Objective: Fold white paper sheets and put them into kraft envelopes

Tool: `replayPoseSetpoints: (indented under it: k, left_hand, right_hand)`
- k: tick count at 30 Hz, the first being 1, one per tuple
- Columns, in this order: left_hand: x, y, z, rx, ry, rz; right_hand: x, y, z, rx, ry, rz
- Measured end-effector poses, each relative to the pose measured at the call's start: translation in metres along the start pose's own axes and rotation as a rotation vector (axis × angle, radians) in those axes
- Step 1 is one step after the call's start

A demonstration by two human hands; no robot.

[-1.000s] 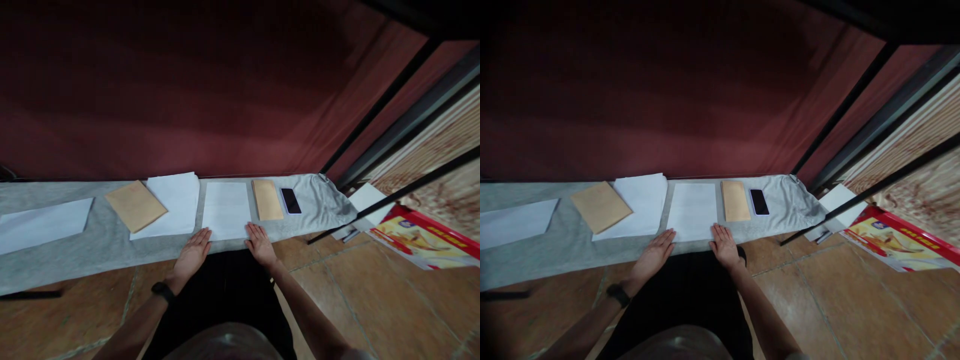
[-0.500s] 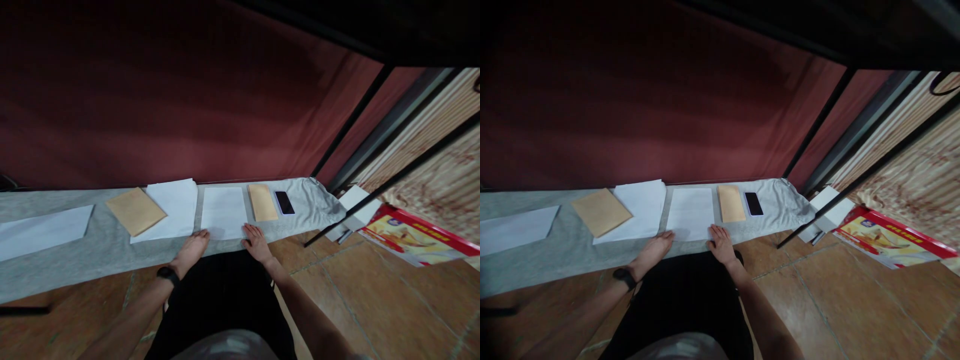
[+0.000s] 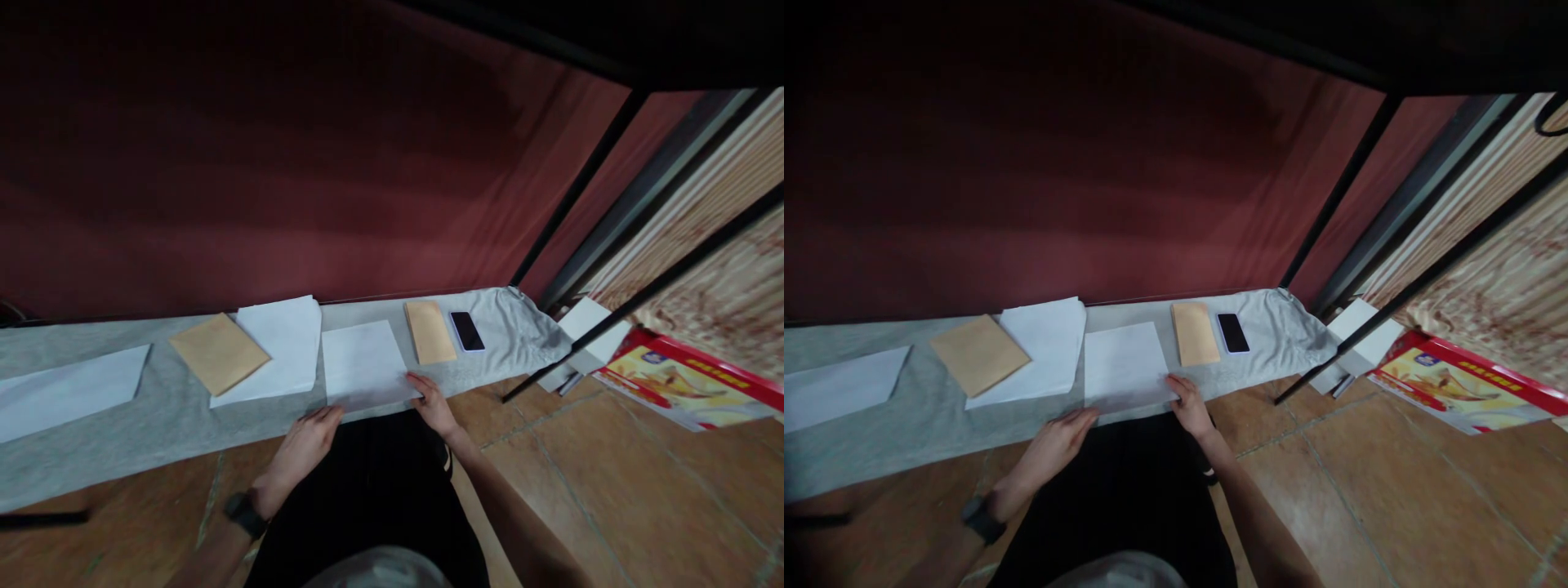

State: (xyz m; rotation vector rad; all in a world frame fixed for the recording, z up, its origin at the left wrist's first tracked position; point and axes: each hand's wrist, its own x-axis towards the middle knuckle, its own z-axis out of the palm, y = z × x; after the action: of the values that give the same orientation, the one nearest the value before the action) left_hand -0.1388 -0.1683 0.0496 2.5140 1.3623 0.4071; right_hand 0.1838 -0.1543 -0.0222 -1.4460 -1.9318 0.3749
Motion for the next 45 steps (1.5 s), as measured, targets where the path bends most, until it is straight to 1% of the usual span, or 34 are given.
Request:
replayPoseSetpoints:
  k: [5,9,12,14,16,18,20,21,24,26,28,30,34,38,45]
  left_hand:
    - [-0.008,-0.008,0.002,-0.204,0.116,-0.016]
    - [-0.003,-0.017,0.003,-0.386,0.185,-0.133]
    - [0.002,-0.022,0.002,-0.48,0.231,-0.232]
    - [0.005,-0.026,0.002,-0.527,0.228,-0.257]
    - [0.008,-0.033,0.007,-0.549,0.229,-0.253]
    - [0.012,-0.041,0.015,-0.539,0.267,-0.269]
    - [0.018,-0.049,0.023,-0.524,0.304,-0.329]
    - [0.021,-0.051,0.026,-0.523,0.301,-0.36]
    - [0.034,-0.056,0.031,-0.515,0.265,-0.421]
    - [0.042,-0.056,0.031,-0.49,0.276,-0.454]
    - [0.049,-0.055,0.031,-0.465,0.3,-0.49]
    - [0.052,-0.054,0.032,-0.445,0.3,-0.514]
    - [0.057,-0.052,0.034,-0.391,0.267,-0.552]
    - [0.062,-0.048,0.033,-0.341,0.204,-0.592]
    - [0.067,-0.036,0.025,-0.231,0.142,-0.659]
  right_hand:
    - [0.008,-0.002,0.0,0.066,0.058,0.029]
    - [0.021,-0.007,0.006,0.101,0.091,0.022]
    - [0.029,-0.013,0.011,0.09,0.121,0.071]
    - [0.029,-0.016,0.014,0.091,0.143,0.103]
    - [0.027,-0.019,0.015,0.112,0.16,0.12]
    - [0.025,-0.021,0.014,0.135,0.199,0.144]
    - [0.025,-0.021,0.012,0.166,0.238,0.181]
    - [0.026,-0.021,0.011,0.195,0.246,0.205]
    - [0.032,-0.022,0.009,0.295,0.22,0.27]
    - [0.037,-0.022,0.009,0.313,0.196,0.288]
    - [0.04,-0.023,0.011,0.259,0.179,0.294]
    - [0.041,-0.024,0.016,0.161,0.157,0.298]
    - [0.039,-0.028,0.025,-0.099,0.139,0.271]
    - [0.04,-0.033,0.031,-0.319,0.14,0.265]
    - [0.046,-0.039,0.029,-0.471,0.069,0.288]
